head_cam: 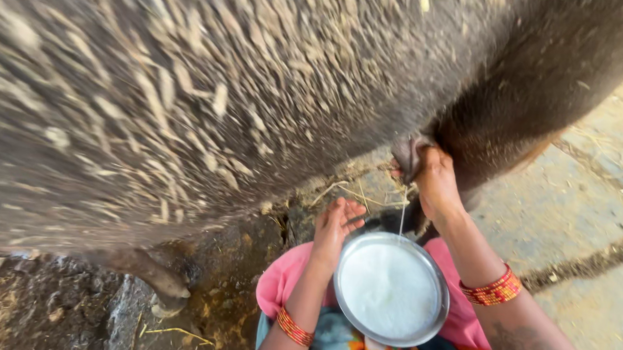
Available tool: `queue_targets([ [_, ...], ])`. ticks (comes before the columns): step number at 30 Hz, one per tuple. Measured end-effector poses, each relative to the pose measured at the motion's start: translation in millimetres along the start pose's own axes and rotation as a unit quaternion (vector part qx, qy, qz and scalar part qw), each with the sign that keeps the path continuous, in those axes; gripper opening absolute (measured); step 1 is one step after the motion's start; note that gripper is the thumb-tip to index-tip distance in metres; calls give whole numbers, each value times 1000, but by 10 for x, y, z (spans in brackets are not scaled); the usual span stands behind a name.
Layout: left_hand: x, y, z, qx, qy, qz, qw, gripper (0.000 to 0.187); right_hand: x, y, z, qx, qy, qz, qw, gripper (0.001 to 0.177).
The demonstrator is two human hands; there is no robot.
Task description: The person milks an animal by hand into a metal bowl, repeatedly pulling on the teats to extract milk.
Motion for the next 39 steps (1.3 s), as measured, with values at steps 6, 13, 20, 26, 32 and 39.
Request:
queue_targets([
  [6, -36, -155, 96, 33, -15, -8, 999, 42, -64, -241, -19, -11, 14, 0, 1000, 29],
  [13, 75, 113, 333, 37, -29, -2, 999, 41, 133, -170, -443, 8, -4, 6, 1000, 31],
  [20, 7, 340, 460, 45, -41, 4, 998, 40, 177, -130, -524, 22, -29, 16, 999, 29],
  [26, -40, 481, 519, 46, -42, -6, 998, 41, 330, -60, -692, 15, -17, 38, 999, 33],
  [32, -154, 420, 352, 45, -21, -12, 999, 41, 1222, 757, -1653, -82, -270, -74, 956, 40],
  [39, -158, 365, 280, 32, -31, 5, 999, 38, 1492, 1630, -2340, 0, -619, 42, 784, 36],
])
Point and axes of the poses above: each hand's wrist, its own y-axis towards the middle knuckle, its own x-axis out of the back of the hand, z = x × y, the point moved 7 cm from there along y, towards the middle knuckle, and after that the axes turned 5 degrees about x, right-handed, at the moved point
